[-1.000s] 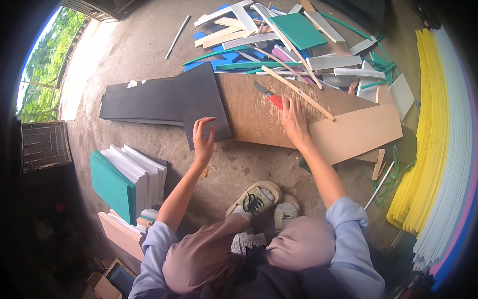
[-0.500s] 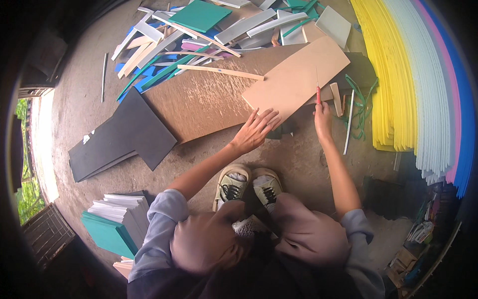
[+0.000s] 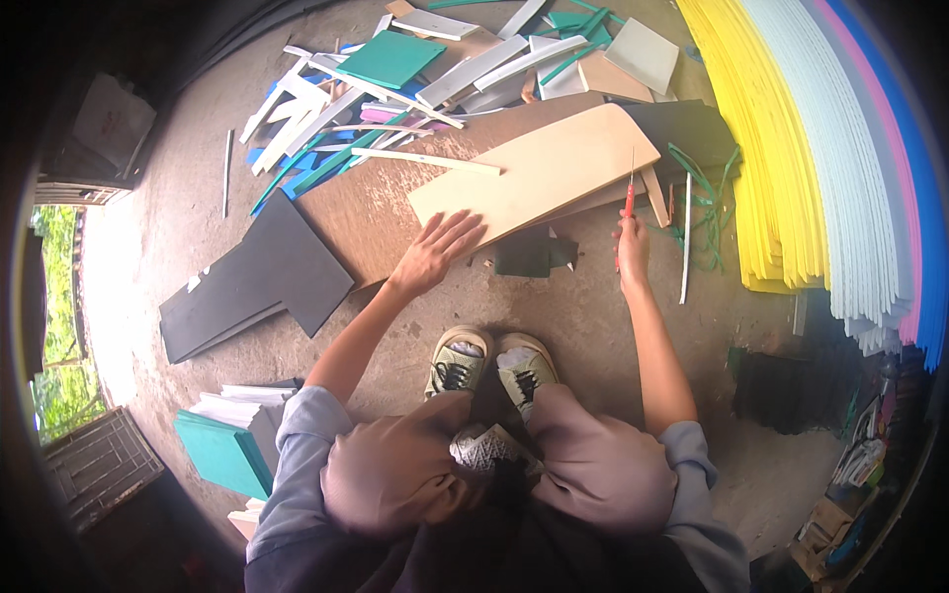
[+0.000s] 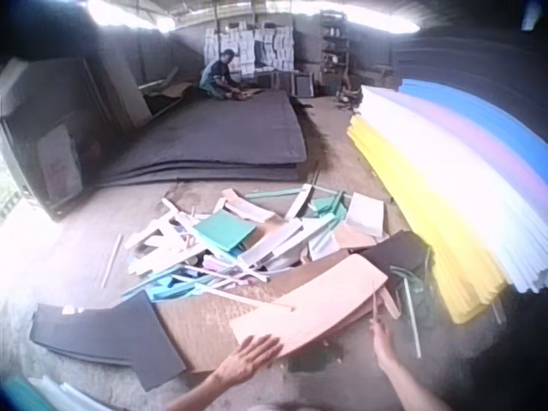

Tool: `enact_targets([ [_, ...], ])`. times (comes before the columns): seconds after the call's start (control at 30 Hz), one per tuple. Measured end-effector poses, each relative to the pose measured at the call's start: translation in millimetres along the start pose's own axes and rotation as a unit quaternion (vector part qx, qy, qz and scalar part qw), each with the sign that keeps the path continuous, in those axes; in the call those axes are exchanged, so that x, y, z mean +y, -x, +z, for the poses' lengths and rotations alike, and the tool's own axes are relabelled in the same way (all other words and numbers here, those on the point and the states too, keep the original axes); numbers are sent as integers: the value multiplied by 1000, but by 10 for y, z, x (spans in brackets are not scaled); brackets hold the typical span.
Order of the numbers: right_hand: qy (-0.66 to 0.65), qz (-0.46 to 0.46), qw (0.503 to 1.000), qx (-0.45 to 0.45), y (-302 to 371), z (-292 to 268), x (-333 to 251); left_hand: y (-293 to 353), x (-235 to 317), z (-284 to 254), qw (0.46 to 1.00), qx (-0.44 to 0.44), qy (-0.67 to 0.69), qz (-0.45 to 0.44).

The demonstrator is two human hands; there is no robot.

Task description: The person sits on the floor and uses a utility knife to cut rectangular pieces from black and beige cardboard sheets. They repeatedly align the sheets, cut along the edges, and stack the finished pieces. The person also handles a green plastic strip near the end.

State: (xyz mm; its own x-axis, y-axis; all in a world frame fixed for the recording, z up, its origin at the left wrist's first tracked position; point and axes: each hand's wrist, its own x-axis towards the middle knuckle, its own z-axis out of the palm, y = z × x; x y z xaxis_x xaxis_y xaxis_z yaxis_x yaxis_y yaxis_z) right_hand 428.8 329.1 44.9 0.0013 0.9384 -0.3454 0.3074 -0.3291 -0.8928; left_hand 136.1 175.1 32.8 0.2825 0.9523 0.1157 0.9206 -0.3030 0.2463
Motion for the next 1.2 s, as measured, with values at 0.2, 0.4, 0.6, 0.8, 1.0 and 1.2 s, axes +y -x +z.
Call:
enact_targets([
  [0.2,65,-126,981,-131,80,1016,-218,1176,-468,-321,983,3,-5,-181],
  [0.4,210,-182,939,-205,241,1795,-308,1183,-242,-199,959,1,11,-284],
  [0.6,319,-333,865,-198,148,2116,-133,1102,-289,-130,955,24,-31,-294],
  [0.8,281,-380,868,-155,7,2186,-238,1029,-241,-63,940,55,-39,-334],
  [1.0,267,-415,869,29,-849,2181,-1088,944,-269,55,932,96,-54,-345],
  [1.2,214,-285,930,-91,-683,2243,-777,1163,-355,-78,926,133,-26,-352],
])
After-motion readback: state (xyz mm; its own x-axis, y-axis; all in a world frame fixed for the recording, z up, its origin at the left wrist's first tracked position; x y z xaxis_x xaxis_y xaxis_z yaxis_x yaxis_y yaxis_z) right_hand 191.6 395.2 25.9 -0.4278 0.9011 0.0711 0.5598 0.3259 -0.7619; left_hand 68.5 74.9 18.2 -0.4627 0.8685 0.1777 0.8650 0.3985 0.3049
